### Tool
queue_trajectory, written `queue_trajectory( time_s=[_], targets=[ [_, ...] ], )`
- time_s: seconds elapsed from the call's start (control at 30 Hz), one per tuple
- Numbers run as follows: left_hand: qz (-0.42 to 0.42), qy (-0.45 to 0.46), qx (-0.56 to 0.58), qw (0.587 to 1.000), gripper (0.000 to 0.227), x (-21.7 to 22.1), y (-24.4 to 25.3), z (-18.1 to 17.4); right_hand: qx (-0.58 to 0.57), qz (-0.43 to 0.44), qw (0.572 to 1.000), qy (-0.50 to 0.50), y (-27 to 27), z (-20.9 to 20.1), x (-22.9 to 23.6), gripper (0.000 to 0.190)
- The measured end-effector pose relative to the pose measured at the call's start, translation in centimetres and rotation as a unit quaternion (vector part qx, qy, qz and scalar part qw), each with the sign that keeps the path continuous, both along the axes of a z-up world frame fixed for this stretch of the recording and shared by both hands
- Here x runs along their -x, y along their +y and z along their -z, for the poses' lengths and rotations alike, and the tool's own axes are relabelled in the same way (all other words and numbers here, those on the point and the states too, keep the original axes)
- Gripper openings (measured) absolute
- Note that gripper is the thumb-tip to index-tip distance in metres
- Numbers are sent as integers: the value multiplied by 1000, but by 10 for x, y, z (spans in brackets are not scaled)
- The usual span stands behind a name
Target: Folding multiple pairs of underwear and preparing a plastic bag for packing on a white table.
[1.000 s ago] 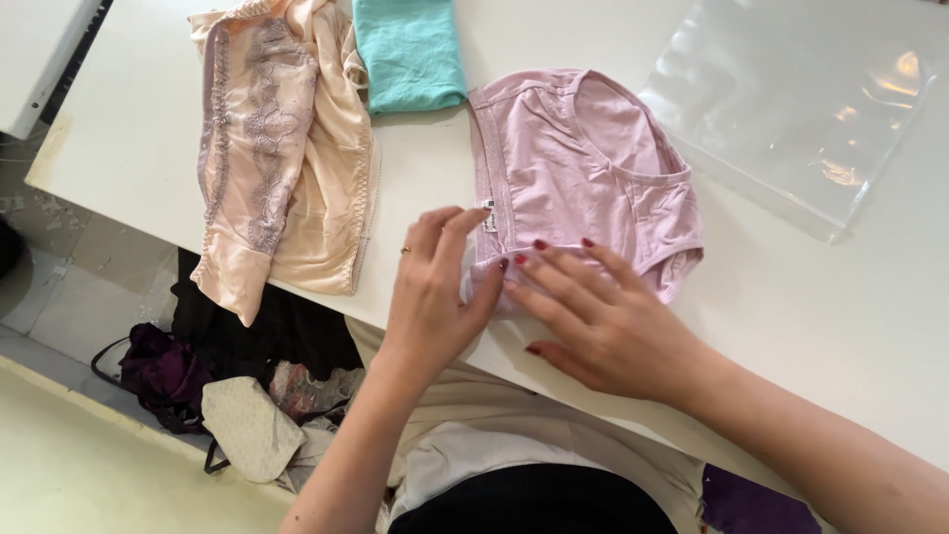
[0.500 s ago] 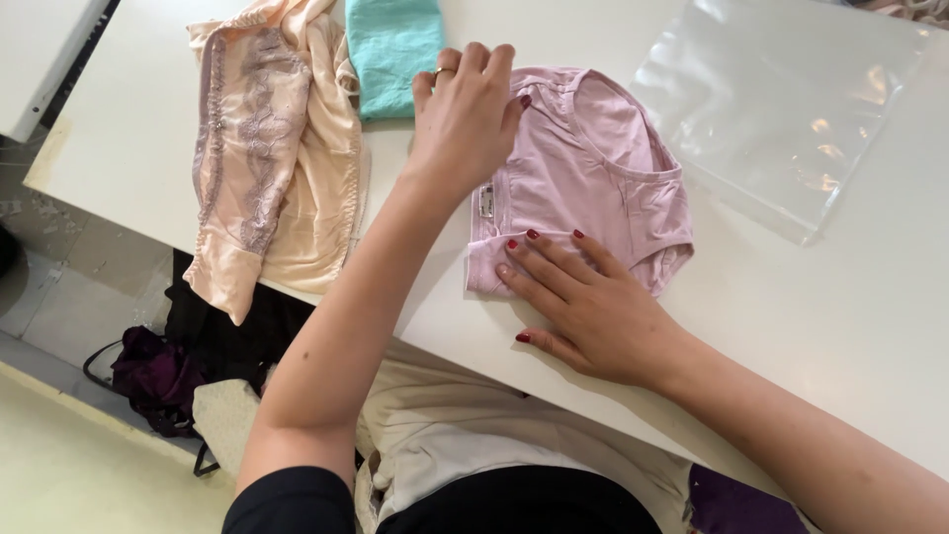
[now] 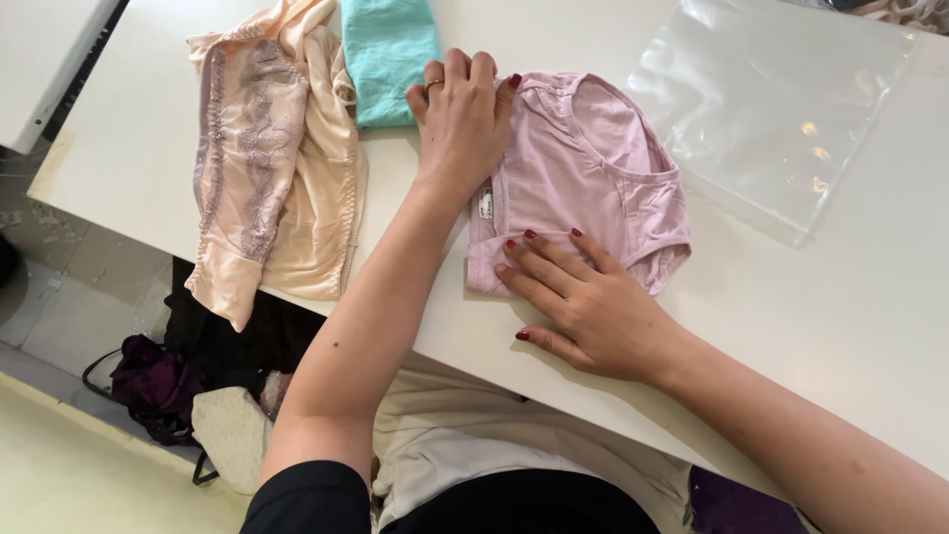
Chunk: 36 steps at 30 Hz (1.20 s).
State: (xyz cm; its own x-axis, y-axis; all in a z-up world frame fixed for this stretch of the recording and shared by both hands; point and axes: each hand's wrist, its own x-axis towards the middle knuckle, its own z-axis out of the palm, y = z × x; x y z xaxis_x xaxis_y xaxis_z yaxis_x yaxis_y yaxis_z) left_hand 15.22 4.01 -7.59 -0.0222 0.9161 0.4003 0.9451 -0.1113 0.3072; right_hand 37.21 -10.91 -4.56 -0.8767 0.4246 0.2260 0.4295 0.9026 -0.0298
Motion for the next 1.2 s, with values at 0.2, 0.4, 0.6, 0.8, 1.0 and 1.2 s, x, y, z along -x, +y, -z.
queue_trajectory(
  time_s=[0.2,0.4,0.6,0.8,1.0,1.2],
  targets=[
    [46,-48,-3,998,16,8,7,10,-2,1,1000,-7,1,1,-1,68],
    [107,-130,-39,985,27,8,1,2,2,-1,1000,-6,1,1,0,67],
    [198,-202,-69,956,35,8,-13,-26,-7,-2,1000,-1,1,0,0,67],
    [318,-255,-22,913,33,18,-20,-38,-6,0,1000,0,1,2,0,66],
    [356,-200,28,912,23,19,-27,-40,-4,1,1000,-5,2,1,0,67],
    [371,-115,31,921,17,22,-29,-41,5,1,1000,1,1,-1,1,66]
  ],
)
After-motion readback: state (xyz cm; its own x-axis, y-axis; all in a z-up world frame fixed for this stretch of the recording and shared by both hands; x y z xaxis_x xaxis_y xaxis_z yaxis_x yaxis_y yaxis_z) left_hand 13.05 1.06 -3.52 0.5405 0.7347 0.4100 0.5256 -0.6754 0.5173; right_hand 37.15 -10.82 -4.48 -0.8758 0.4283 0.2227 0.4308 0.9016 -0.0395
